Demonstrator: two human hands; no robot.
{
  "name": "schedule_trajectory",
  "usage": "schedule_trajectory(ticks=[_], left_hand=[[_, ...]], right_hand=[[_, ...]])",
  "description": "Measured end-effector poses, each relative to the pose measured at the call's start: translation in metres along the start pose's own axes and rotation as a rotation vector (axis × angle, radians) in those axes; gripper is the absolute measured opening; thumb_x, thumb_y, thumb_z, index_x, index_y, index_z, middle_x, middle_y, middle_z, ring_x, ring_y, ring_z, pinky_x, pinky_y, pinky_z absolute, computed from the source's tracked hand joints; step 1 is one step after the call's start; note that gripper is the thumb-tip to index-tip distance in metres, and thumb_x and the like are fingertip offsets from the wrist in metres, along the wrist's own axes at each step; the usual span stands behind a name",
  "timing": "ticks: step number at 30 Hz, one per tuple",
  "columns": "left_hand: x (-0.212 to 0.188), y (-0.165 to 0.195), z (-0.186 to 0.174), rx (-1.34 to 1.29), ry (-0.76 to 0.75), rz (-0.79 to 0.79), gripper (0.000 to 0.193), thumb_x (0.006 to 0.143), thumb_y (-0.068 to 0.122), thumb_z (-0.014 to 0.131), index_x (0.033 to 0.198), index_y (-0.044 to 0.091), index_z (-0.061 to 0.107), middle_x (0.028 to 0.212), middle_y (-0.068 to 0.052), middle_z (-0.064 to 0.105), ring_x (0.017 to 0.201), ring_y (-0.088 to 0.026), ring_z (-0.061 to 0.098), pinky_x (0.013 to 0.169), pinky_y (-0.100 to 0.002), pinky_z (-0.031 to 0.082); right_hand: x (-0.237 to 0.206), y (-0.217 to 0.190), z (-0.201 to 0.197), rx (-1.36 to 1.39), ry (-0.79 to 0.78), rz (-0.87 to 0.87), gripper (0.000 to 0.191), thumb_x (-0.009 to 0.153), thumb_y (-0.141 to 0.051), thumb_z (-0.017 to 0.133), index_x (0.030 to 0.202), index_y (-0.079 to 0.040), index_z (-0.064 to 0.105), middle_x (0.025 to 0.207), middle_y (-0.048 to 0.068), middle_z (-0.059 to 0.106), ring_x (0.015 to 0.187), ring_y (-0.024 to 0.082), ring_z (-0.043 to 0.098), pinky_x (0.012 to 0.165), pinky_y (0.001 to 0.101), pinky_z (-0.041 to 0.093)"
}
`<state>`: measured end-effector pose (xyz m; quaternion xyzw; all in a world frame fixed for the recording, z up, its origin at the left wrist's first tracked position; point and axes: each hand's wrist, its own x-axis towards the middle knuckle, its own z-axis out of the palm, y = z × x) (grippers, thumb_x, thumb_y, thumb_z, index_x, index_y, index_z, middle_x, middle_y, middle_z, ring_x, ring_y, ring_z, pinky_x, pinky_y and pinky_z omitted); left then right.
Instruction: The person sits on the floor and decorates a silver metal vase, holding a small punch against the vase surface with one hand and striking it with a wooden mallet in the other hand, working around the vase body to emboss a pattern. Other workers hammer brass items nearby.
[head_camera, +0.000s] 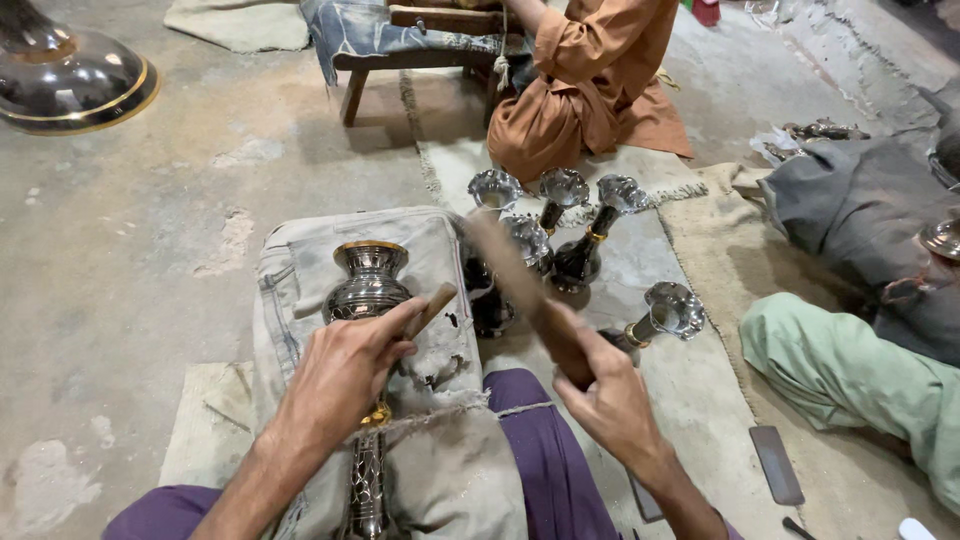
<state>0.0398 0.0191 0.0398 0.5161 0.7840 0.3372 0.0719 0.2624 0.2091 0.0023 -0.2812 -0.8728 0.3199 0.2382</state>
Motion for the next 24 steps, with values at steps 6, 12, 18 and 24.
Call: schedule_trajectory(ticks=[6,12,18,24], left_hand=[[0.014,-0.002,0.002,0.225,-0.301,-0.087,0.04,0.09,0.018,0.071,0.13,0.024,0.066,0.078,-0.016,0.073,0.074,-0.034,0.07,0.068,-0.049,0.054],[0.03,-0.007,0.002,0.097,-0.351,0.158,0.051,0.076,0.011,0.075,0.126,0.022,0.069,0.083,-0.009,0.077,0.075,-0.031,0.074,0.067,-0.047,0.057],[0.009,-0.004,0.001,0.136,-0.177,0.001,0.05,0.09,0.02,0.074,0.139,0.024,0.063,0.091,-0.011,0.077,0.077,-0.032,0.072,0.071,-0.046,0.057],[-0.073,-0.014,0.024,-0.848,0.354,-0.475,0.051,0.083,0.006,0.07,0.132,0.004,0.057,0.095,-0.016,0.082,0.088,-0.025,0.082,0.075,-0.041,0.071]], right_hand=[[-0.03,0.017,0.018,0.119,0.002,0.151,0.073,0.077,-0.004,0.07,0.147,-0.015,0.05,0.106,0.012,0.076,0.095,0.023,0.075,0.086,0.0332,0.061],[-0.066,0.036,0.039,0.258,0.029,0.217,0.079,0.075,-0.002,0.073,0.148,-0.015,0.046,0.116,0.017,0.074,0.105,0.028,0.073,0.092,0.0369,0.058],[-0.09,0.05,0.039,0.199,-0.049,0.249,0.071,0.067,0.0,0.073,0.137,-0.007,0.058,0.094,0.012,0.079,0.089,0.019,0.08,0.085,0.0315,0.057],[-0.12,0.064,0.08,0.313,-0.281,-0.094,0.034,0.083,-0.008,0.079,0.116,-0.005,0.069,0.092,0.01,0.079,0.087,0.021,0.079,0.08,0.0336,0.06]])
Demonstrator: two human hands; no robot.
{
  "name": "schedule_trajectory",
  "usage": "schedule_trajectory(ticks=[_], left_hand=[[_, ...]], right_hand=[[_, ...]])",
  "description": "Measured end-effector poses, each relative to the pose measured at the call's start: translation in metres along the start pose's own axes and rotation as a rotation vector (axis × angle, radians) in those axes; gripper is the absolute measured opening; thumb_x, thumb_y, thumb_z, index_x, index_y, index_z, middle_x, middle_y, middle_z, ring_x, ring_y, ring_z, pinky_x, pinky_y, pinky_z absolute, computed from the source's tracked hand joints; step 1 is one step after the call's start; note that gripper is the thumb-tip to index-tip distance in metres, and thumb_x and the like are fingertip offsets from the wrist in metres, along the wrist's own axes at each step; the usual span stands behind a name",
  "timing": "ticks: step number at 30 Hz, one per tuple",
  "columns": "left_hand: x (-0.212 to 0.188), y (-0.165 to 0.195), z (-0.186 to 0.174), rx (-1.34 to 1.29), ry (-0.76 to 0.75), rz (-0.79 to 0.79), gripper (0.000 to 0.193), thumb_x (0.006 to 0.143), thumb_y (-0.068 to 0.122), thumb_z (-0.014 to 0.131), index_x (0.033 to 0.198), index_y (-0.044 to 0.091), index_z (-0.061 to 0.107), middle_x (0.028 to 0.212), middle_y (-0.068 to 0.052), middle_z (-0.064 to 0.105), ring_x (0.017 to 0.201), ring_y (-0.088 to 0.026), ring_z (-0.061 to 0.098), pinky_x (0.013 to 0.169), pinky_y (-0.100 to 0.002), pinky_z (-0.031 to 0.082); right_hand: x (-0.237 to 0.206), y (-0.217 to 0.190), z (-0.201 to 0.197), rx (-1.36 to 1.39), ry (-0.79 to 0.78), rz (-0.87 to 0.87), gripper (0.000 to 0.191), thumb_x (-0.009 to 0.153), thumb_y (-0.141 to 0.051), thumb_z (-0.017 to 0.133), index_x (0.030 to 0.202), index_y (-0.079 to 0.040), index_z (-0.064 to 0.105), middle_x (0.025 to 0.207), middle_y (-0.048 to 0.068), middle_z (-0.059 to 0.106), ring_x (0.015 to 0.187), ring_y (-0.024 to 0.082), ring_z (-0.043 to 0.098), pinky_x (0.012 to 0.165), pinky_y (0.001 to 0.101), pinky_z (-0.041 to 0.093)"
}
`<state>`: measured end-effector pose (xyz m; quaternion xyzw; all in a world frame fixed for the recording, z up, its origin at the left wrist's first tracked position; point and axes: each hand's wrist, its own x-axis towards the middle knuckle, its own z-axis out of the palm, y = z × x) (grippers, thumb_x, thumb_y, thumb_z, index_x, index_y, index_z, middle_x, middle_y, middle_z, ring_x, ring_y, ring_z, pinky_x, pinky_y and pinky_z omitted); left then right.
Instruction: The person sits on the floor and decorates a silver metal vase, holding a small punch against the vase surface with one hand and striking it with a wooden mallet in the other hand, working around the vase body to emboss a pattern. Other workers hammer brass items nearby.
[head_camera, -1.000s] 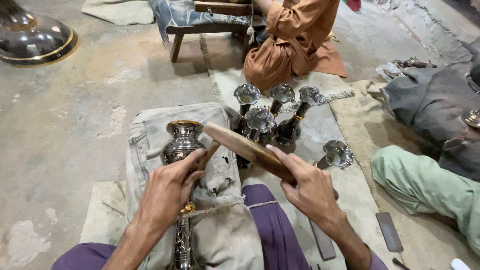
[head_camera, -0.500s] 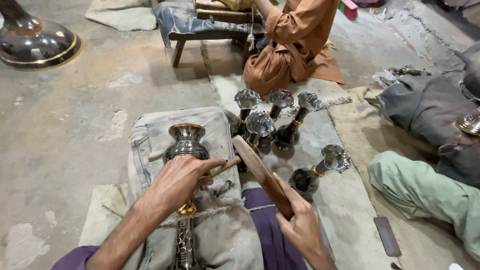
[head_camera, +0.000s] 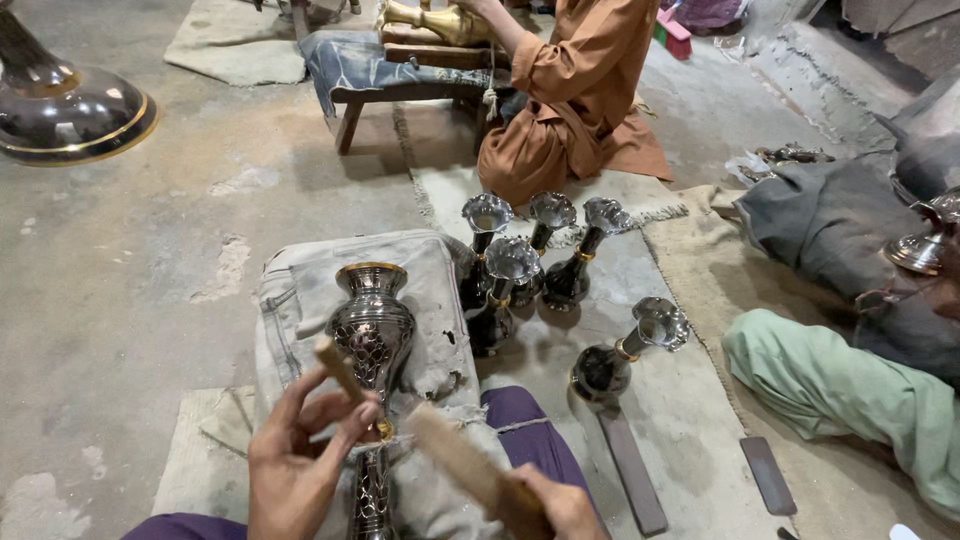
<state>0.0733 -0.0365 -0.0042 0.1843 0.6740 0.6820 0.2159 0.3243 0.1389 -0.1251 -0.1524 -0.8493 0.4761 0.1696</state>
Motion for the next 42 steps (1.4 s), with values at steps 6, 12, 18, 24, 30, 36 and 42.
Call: schedule_trajectory(ticks=[6,12,18,24,30,36,42], left_hand=[[-0.029,-0.071,-0.002,-0.215,0.19,-0.19,0.062,0.081,0.002,0.068,0.139,-0.001,0.046,0.091,-0.023,0.079,0.082,-0.031,0.079,0.066,-0.045,0.068],[-0.022,-0.107,-0.006,-0.312,0.221,-0.095,0.059,0.085,-0.001,0.068,0.139,-0.004,0.045,0.091,-0.025,0.077,0.083,-0.031,0.078,0.066,-0.043,0.067],[-0.019,-0.123,-0.003,-0.238,0.24,-0.039,0.06,0.083,-0.004,0.072,0.137,-0.008,0.046,0.088,-0.027,0.076,0.082,-0.031,0.078,0.068,-0.04,0.066],[-0.011,-0.096,-0.011,-0.229,0.08,0.0,0.062,0.08,-0.001,0.072,0.136,-0.003,0.047,0.092,-0.025,0.08,0.087,-0.027,0.08,0.072,-0.039,0.068],[0.041,-0.019,-0.037,0.019,-0.092,-0.075,0.057,0.082,0.007,0.072,0.136,0.003,0.054,0.097,-0.022,0.081,0.087,-0.027,0.082,0.074,-0.039,0.071],[0.085,0.018,-0.011,0.33,-0.423,0.292,0.056,0.079,0.018,0.08,0.132,0.012,0.062,0.096,-0.01,0.084,0.08,-0.018,0.083,0.071,-0.033,0.071],[0.102,0.03,0.005,0.647,-0.677,0.607,0.042,0.082,0.021,0.078,0.124,0.019,0.072,0.098,-0.003,0.082,0.073,-0.017,0.08,0.068,-0.034,0.064]], right_hand=[[0.017,0.021,0.069,-0.063,-0.341,-0.293,0.021,0.093,-0.007,0.068,0.114,-0.007,0.071,0.097,0.008,0.077,0.091,0.019,0.08,0.082,0.0318,0.062],[0.034,-0.002,0.084,-0.107,-0.411,-0.33,0.019,0.094,-0.008,0.07,0.113,-0.007,0.071,0.096,0.008,0.077,0.09,0.019,0.08,0.081,0.031,0.063],[0.037,-0.016,0.069,-0.116,-0.413,-0.352,0.017,0.096,-0.01,0.071,0.112,-0.007,0.071,0.095,0.008,0.077,0.089,0.019,0.08,0.079,0.0303,0.064],[0.038,-0.057,0.036,-0.187,-0.227,-0.448,0.015,0.097,-0.012,0.073,0.111,-0.008,0.072,0.095,0.008,0.077,0.088,0.019,0.08,0.078,0.0295,0.065],[0.039,-0.105,-0.011,0.323,0.178,0.1,0.031,0.075,-0.007,0.087,0.093,-0.006,0.062,0.08,0.009,0.073,0.077,0.018,0.076,0.073,0.0341,0.062],[0.056,-0.087,-0.006,0.736,0.104,0.308,0.034,0.078,-0.001,0.083,0.092,-0.008,0.052,0.085,0.007,0.063,0.079,0.016,0.067,0.072,0.0336,0.055],[0.064,-0.07,-0.036,0.205,0.293,0.281,0.041,0.08,-0.012,0.085,0.113,-0.002,0.062,0.079,0.007,0.068,0.072,0.015,0.067,0.065,0.0317,0.056]])
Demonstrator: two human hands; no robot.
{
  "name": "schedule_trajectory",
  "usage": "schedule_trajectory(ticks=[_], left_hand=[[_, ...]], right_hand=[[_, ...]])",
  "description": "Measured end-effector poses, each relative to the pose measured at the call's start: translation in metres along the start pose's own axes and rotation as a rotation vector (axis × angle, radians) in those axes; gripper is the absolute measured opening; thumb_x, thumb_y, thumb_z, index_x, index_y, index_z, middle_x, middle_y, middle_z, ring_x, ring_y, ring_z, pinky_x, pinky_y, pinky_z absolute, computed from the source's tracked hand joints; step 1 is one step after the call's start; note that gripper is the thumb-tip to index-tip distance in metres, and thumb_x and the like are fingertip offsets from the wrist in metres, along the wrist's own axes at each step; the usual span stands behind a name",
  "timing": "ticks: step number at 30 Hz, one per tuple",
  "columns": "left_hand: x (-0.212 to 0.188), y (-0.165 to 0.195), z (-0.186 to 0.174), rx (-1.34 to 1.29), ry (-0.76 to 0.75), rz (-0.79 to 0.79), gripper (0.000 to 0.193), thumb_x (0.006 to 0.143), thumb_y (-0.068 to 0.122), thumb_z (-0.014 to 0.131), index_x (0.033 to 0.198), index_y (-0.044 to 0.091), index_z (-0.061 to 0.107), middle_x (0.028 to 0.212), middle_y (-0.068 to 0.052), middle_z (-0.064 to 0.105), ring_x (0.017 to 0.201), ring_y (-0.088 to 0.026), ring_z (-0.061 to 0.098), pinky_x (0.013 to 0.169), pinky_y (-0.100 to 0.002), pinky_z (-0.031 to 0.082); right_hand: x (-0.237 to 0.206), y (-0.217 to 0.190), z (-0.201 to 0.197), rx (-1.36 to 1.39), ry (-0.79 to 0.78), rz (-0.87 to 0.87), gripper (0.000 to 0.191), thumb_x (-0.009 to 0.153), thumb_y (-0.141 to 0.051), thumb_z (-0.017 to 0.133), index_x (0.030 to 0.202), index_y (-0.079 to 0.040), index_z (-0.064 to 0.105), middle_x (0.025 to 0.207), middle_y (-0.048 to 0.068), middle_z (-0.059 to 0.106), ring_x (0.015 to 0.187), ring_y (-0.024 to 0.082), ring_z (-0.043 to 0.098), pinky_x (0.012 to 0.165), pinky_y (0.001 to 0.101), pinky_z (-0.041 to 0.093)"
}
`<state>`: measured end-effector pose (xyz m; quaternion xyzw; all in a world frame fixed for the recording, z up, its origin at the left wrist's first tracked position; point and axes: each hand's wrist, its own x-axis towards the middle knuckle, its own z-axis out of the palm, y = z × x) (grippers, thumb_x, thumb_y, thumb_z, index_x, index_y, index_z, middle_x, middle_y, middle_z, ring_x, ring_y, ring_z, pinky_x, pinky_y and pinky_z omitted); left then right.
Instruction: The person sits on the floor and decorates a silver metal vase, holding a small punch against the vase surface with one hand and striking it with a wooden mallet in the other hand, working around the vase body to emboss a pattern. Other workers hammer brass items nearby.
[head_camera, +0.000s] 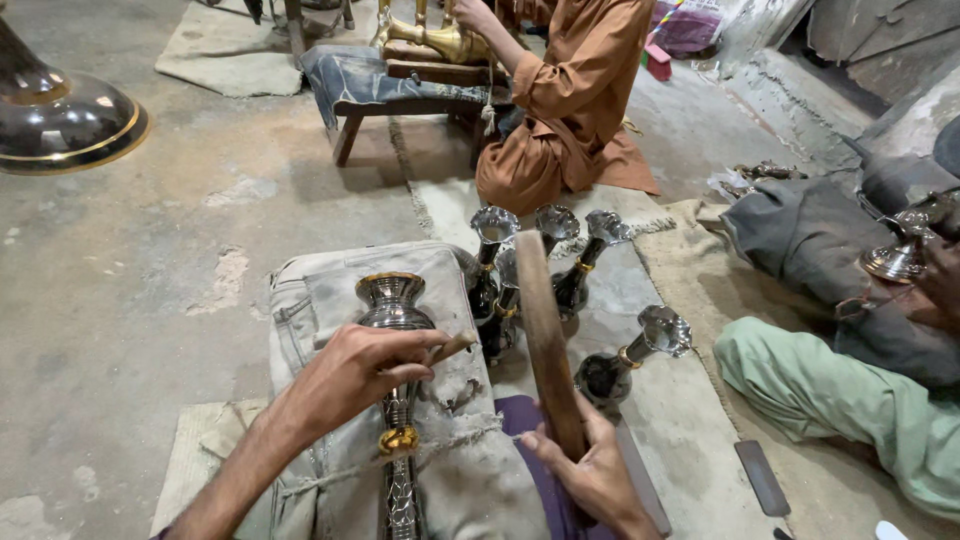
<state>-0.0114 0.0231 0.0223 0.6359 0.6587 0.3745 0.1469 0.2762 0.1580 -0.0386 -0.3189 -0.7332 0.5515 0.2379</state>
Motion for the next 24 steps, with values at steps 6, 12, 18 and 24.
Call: schedule_trajectory(ticks=[6,12,18,24], left_hand=[[0.003,0.009,-0.009,0.06,-0.109,-0.02,0.047,0.083,0.024,0.073,0.129,0.021,0.068,0.104,-0.004,0.081,0.087,-0.023,0.078,0.077,-0.04,0.06],[0.007,0.013,-0.013,0.115,-0.165,0.023,0.047,0.085,0.024,0.071,0.132,0.022,0.067,0.107,-0.004,0.079,0.091,-0.026,0.075,0.078,-0.043,0.058],[0.008,0.015,-0.013,0.085,-0.223,-0.083,0.049,0.085,0.029,0.068,0.134,0.027,0.068,0.099,0.001,0.081,0.086,-0.02,0.077,0.078,-0.039,0.059],[0.002,0.014,-0.011,0.079,-0.158,-0.062,0.044,0.088,0.029,0.069,0.131,0.025,0.066,0.092,0.001,0.082,0.076,-0.02,0.077,0.072,-0.04,0.058]], right_hand=[[0.013,-0.013,-0.017,-0.661,0.099,-0.419,0.065,0.081,-0.022,0.081,0.14,-0.015,0.056,0.096,0.01,0.074,0.077,0.024,0.074,0.067,0.0372,0.06],[0.015,-0.011,-0.027,-0.812,0.06,-0.289,0.079,0.071,-0.016,0.079,0.146,-0.026,0.056,0.096,0.007,0.072,0.072,0.027,0.074,0.068,0.0405,0.061],[0.017,-0.006,-0.028,-0.492,0.236,-0.421,0.061,0.078,-0.004,0.074,0.135,-0.011,0.054,0.092,0.006,0.071,0.078,0.024,0.074,0.07,0.0342,0.06],[0.019,-0.017,-0.032,-0.533,0.219,-0.333,0.058,0.081,-0.008,0.074,0.134,-0.012,0.051,0.089,0.007,0.074,0.073,0.022,0.075,0.063,0.0343,0.06]])
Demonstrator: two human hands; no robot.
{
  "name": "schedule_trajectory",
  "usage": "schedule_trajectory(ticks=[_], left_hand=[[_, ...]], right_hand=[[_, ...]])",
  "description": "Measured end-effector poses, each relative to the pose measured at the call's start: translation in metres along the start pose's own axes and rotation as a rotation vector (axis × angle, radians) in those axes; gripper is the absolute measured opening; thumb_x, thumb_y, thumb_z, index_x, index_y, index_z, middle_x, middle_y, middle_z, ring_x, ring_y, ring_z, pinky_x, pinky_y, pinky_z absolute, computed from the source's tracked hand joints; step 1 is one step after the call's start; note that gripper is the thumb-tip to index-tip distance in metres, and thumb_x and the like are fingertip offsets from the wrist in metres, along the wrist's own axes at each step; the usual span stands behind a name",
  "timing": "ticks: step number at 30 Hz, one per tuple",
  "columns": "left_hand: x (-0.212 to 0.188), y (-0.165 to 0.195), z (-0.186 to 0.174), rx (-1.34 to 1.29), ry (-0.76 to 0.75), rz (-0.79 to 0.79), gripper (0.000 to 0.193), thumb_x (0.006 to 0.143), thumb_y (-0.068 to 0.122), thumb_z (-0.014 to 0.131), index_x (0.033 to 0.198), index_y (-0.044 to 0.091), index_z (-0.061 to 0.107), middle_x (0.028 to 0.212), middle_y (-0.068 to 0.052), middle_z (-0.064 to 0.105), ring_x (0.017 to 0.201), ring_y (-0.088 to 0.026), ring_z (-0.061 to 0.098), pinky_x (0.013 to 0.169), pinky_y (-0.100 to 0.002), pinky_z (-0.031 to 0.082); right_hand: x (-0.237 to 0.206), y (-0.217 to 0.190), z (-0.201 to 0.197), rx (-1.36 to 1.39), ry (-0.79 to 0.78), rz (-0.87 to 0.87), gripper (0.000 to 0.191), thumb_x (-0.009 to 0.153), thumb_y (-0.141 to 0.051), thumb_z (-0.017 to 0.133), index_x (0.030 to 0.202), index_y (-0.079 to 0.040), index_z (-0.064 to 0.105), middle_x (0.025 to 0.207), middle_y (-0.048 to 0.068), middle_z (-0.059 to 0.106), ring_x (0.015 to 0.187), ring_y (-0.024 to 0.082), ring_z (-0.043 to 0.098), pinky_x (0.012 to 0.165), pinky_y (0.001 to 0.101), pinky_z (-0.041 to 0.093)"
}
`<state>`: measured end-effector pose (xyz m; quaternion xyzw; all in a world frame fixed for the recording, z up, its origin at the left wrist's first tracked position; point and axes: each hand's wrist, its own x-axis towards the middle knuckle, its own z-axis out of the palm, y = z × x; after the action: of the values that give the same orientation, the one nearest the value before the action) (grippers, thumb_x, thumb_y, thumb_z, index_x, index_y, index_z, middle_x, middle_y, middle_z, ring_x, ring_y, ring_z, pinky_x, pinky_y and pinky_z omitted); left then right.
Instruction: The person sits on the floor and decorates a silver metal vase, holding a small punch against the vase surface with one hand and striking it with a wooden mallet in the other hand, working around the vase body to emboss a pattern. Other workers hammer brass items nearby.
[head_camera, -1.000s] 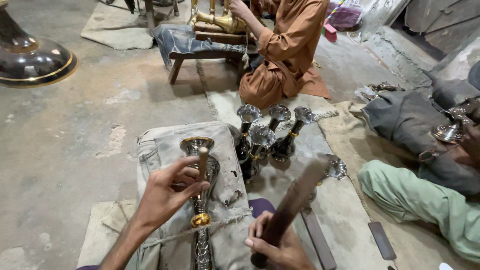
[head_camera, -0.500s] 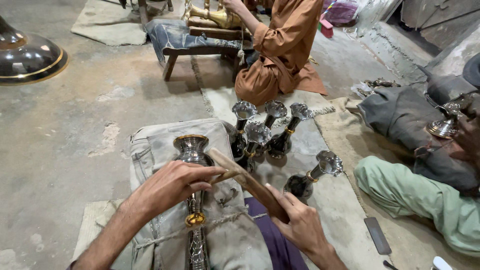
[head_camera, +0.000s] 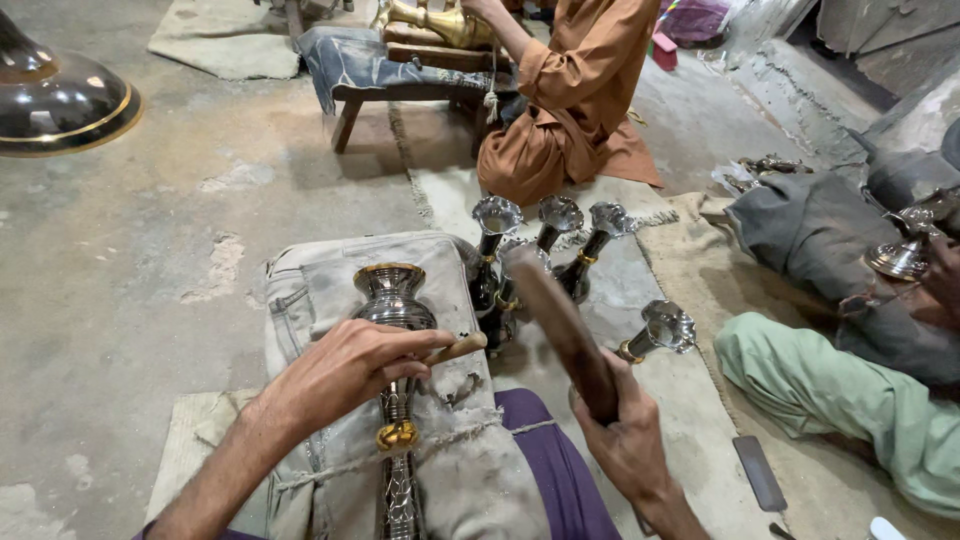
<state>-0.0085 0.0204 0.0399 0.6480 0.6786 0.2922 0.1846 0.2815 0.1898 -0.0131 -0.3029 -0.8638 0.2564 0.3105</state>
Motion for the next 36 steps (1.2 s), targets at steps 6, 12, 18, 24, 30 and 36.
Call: schedule_trajectory(ticks=[6,12,18,24,30,36], left_hand=[[-0.002,-0.003,0.01,0.059,0.008,-0.06,0.048,0.087,0.028,0.068,0.136,0.028,0.067,0.093,-0.001,0.081,0.075,-0.021,0.077,0.069,-0.041,0.058],[-0.014,-0.008,0.015,-0.082,0.253,0.066,0.043,0.087,0.025,0.071,0.128,0.013,0.067,0.096,-0.008,0.079,0.081,-0.027,0.077,0.068,-0.041,0.059],[-0.015,-0.004,0.02,-0.017,0.339,0.097,0.042,0.087,0.025,0.072,0.127,0.013,0.068,0.097,-0.011,0.078,0.079,-0.03,0.075,0.067,-0.042,0.058],[-0.017,-0.004,0.028,-0.121,0.337,-0.117,0.045,0.084,0.023,0.075,0.128,0.018,0.068,0.095,-0.005,0.081,0.073,-0.02,0.079,0.066,-0.038,0.06],[-0.029,-0.005,0.057,-0.355,0.731,-0.174,0.048,0.087,0.016,0.074,0.134,0.016,0.062,0.097,-0.008,0.081,0.086,-0.017,0.081,0.069,-0.032,0.069],[-0.03,-0.005,0.077,-0.388,0.893,-0.239,0.052,0.086,0.016,0.078,0.134,0.014,0.058,0.099,-0.009,0.08,0.091,-0.018,0.08,0.07,-0.033,0.068]], right_hand=[[0.008,-0.01,-0.001,0.042,-0.009,-0.045,0.053,0.084,-0.009,0.072,0.133,-0.014,0.055,0.09,0.009,0.075,0.074,0.025,0.075,0.067,0.0394,0.061],[0.023,-0.021,-0.012,-0.189,-0.057,-0.107,0.066,0.074,-0.01,0.076,0.136,-0.017,0.056,0.104,0.015,0.076,0.083,0.029,0.076,0.071,0.0418,0.061],[0.037,-0.028,-0.023,-0.235,-0.115,-0.114,0.071,0.073,-0.006,0.076,0.139,-0.021,0.055,0.099,0.014,0.076,0.075,0.03,0.074,0.066,0.0437,0.059],[0.046,-0.026,-0.034,-0.259,-0.217,-0.014,0.067,0.075,-0.01,0.072,0.138,-0.022,0.056,0.09,0.01,0.076,0.071,0.028,0.076,0.069,0.0417,0.06],[0.063,-0.039,-0.047,-0.341,-0.182,-0.223,0.071,0.074,-0.016,0.075,0.142,-0.021,0.053,0.114,0.01,0.073,0.091,0.029,0.075,0.074,0.0404,0.06],[0.088,-0.074,-0.051,-0.673,-0.406,-0.272,0.086,0.075,-0.023,0.08,0.154,-0.038,0.049,0.107,0.005,0.065,0.085,0.024,0.072,0.071,0.0397,0.06]])
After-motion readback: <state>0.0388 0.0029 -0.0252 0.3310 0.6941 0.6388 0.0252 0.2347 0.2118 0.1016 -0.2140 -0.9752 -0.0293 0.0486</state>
